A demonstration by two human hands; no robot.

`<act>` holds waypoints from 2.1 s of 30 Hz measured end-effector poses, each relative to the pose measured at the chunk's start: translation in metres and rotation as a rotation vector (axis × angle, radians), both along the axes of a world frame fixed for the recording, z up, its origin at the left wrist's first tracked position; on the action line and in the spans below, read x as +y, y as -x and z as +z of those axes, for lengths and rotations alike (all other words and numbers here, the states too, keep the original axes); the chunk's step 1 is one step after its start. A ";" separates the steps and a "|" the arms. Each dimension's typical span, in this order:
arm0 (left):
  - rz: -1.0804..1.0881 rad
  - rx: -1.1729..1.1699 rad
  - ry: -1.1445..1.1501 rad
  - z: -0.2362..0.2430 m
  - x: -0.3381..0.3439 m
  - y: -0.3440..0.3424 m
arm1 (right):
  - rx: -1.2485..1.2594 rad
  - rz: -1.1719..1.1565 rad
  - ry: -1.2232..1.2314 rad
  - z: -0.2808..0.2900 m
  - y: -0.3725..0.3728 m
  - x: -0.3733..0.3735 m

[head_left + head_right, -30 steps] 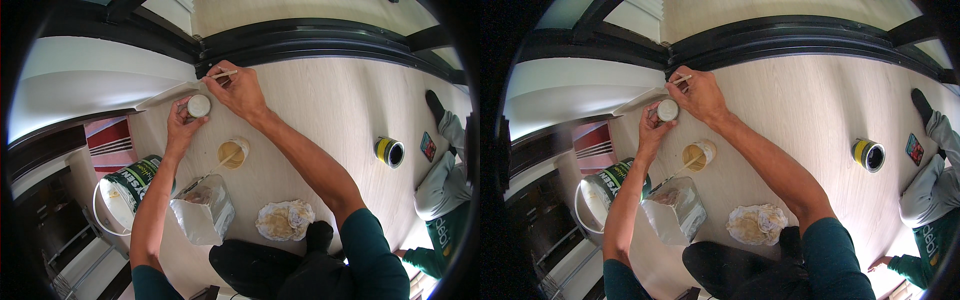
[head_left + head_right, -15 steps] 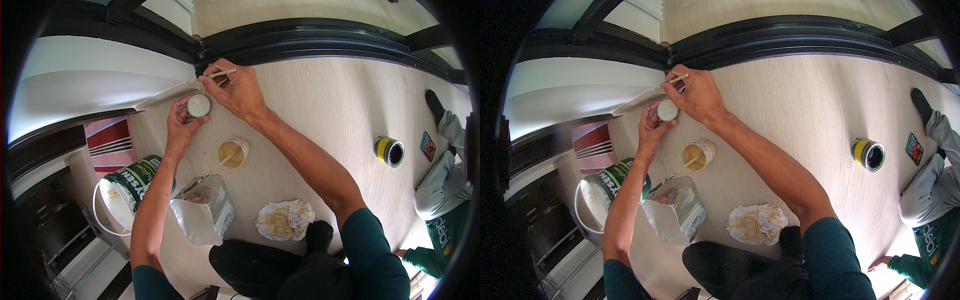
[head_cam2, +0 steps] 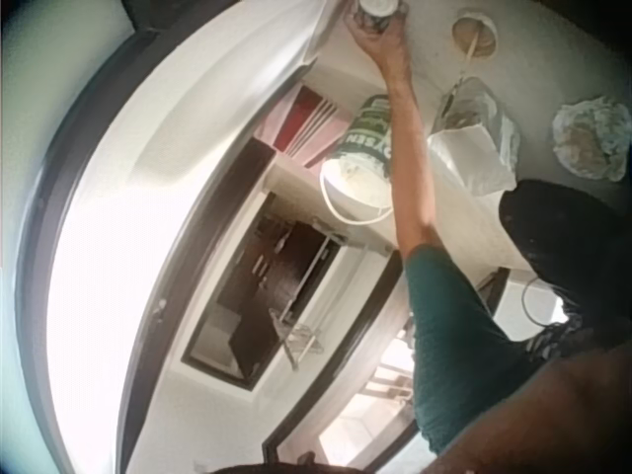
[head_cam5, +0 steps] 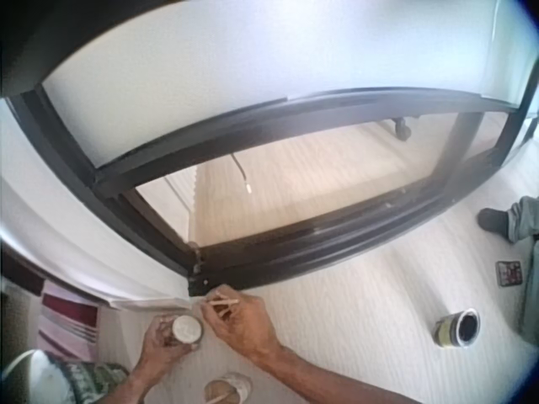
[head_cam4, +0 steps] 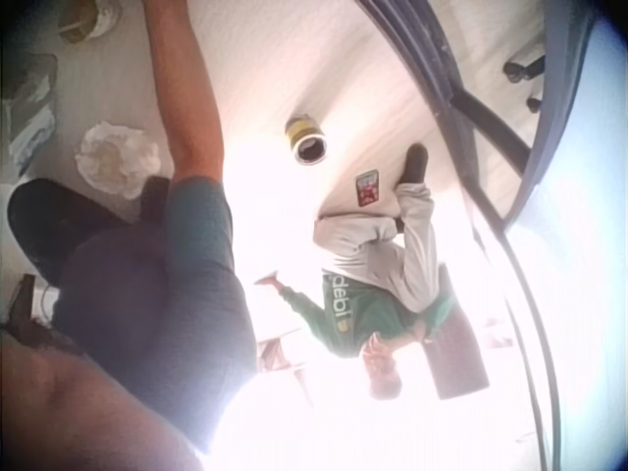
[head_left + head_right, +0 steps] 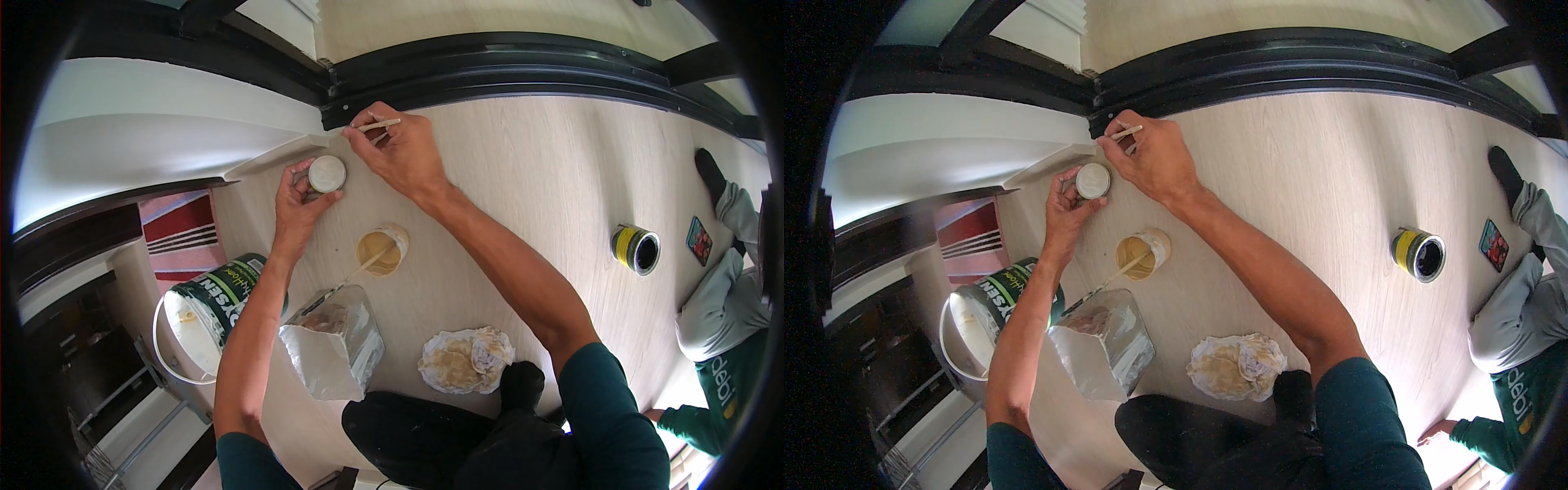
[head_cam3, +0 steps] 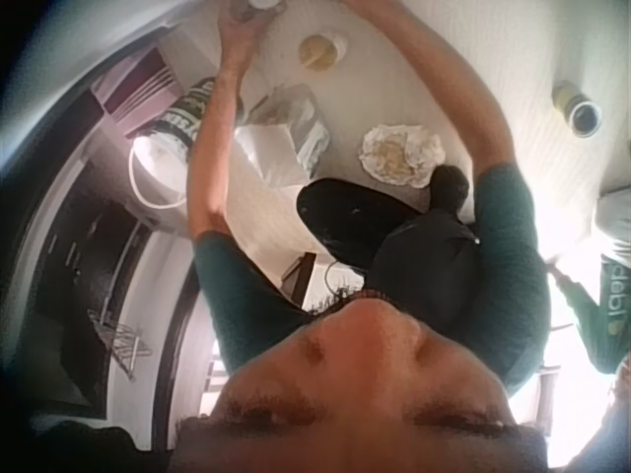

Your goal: The person stirs a white substance in a small container with a thin stick and applies it to the bottom edge of a sliding door frame while sitting on the floor.

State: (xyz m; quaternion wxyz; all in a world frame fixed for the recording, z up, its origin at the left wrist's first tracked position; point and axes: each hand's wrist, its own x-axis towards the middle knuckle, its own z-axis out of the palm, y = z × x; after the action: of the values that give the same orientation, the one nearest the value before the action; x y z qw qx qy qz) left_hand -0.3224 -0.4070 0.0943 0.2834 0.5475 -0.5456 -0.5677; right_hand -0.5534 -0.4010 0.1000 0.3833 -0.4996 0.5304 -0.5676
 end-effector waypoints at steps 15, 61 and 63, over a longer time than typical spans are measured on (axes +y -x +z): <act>-0.007 -0.082 -0.074 0.010 -0.001 -0.004 | -0.284 -0.139 -0.016 0.016 0.028 0.019; 0.251 0.267 0.295 0.187 0.254 0.109 | 0.198 0.247 0.177 0.232 0.095 0.223; 0.239 0.243 0.305 0.187 0.253 0.109 | 0.254 0.272 0.201 0.231 0.092 0.222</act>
State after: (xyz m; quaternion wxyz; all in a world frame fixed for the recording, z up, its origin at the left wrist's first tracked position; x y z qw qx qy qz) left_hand -0.4312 -0.1538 0.2813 0.4919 0.4865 -0.5184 -0.5027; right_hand -0.6458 -0.1790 0.3313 0.3350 -0.6697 0.4429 -0.4931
